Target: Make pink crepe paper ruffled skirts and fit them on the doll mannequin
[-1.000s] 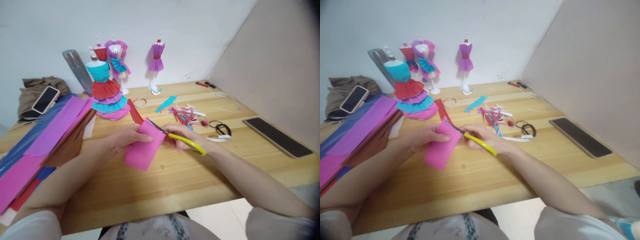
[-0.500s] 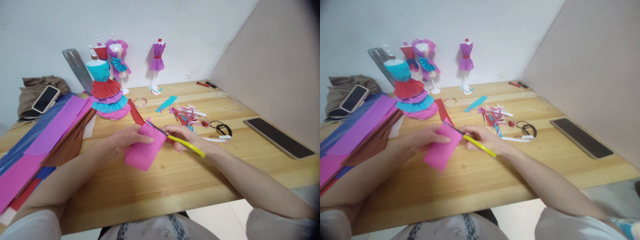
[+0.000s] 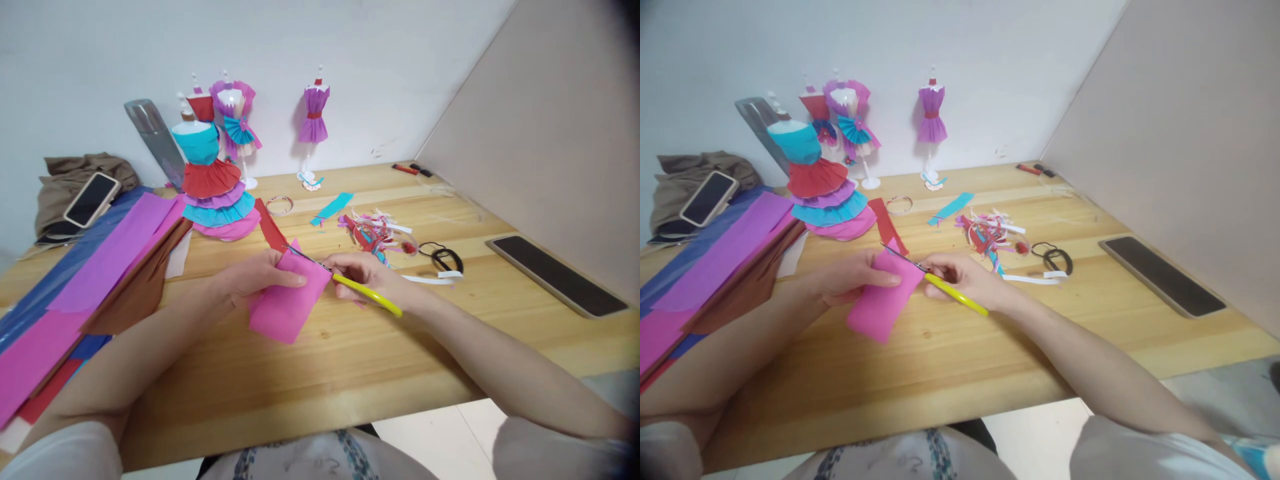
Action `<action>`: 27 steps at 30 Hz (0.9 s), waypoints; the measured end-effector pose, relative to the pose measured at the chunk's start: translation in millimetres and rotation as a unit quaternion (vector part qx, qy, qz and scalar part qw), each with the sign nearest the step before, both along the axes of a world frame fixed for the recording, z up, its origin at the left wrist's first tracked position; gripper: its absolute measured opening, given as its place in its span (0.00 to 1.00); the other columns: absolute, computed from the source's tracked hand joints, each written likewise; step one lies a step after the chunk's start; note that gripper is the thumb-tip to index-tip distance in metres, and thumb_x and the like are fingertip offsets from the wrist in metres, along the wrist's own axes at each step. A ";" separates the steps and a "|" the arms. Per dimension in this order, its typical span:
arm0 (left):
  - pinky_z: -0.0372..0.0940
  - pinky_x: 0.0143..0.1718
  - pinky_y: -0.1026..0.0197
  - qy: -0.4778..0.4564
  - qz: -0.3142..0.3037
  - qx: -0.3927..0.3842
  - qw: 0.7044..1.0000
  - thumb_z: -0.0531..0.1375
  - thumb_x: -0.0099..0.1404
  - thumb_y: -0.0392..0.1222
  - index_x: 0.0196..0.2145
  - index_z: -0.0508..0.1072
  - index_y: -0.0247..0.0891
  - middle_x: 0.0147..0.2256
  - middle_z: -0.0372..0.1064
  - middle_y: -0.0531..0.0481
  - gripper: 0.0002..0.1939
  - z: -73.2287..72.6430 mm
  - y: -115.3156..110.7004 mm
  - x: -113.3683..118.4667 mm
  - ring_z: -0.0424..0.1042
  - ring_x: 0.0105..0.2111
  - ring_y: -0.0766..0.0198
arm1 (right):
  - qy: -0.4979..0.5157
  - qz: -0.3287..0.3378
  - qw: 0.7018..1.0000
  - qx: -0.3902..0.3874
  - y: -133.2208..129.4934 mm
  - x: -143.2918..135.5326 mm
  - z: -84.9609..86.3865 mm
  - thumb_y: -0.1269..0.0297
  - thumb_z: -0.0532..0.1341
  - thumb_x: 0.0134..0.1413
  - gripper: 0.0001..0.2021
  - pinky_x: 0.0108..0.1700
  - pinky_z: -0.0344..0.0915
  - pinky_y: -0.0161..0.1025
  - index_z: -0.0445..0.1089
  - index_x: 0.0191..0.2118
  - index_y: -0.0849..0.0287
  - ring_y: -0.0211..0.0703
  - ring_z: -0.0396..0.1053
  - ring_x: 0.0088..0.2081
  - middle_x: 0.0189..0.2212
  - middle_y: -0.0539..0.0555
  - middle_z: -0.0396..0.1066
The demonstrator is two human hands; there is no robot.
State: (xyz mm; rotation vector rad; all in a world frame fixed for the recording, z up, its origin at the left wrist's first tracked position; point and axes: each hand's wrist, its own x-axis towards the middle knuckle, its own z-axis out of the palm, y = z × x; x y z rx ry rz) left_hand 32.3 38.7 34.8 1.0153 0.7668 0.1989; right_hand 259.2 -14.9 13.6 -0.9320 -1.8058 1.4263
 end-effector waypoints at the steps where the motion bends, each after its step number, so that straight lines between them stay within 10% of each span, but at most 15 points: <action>1: 0.67 0.25 0.67 -0.002 -0.001 -0.002 1.000 0.74 0.45 0.43 0.28 0.79 0.32 0.26 0.75 0.48 0.14 0.6 -0.3 0.2 0.71 0.24 0.66 | -0.004 -0.001 1.000 -0.006 -0.3 0.1 0.3 0.47 0.66 0.52 0.20 0.23 0.48 0.32 0.69 0.38 0.60 0.30 0.51 0.21 0.21 0.42 0.53; 14: 0.66 0.24 0.67 0.023 -0.019 0.022 0.999 0.75 0.43 0.43 0.32 0.80 0.30 0.27 0.75 0.46 0.19 -0.6 3.2 -1.2 0.71 0.25 0.66 | -0.119 -0.066 0.990 0.041 1.6 4.9 6.1 0.42 0.60 0.53 0.22 0.22 0.49 0.33 0.64 0.32 0.59 0.32 0.54 0.20 0.20 0.44 0.54; 20: 0.69 0.27 0.66 -0.012 0.025 0.092 0.995 0.75 0.45 0.43 0.29 0.79 0.32 0.28 0.76 0.46 0.16 20.8 10.0 -11.3 0.74 0.27 0.64 | -0.488 -0.149 0.850 0.129 5.5 7.6 4.8 0.62 0.58 0.54 0.13 0.30 0.53 0.37 0.73 0.43 0.60 0.44 0.69 0.29 0.28 0.55 0.73; 27: 0.69 0.26 0.65 -0.035 0.141 0.231 0.962 0.74 0.44 0.43 0.26 0.77 0.36 0.27 0.75 0.49 0.13 61.1 11.5 -31.8 0.75 0.30 0.59 | -0.620 -0.112 0.770 0.098 2.2 -0.7 7.1 0.63 0.57 0.55 0.17 0.32 0.59 0.39 0.72 0.49 0.62 0.53 0.75 0.35 0.34 0.62 0.77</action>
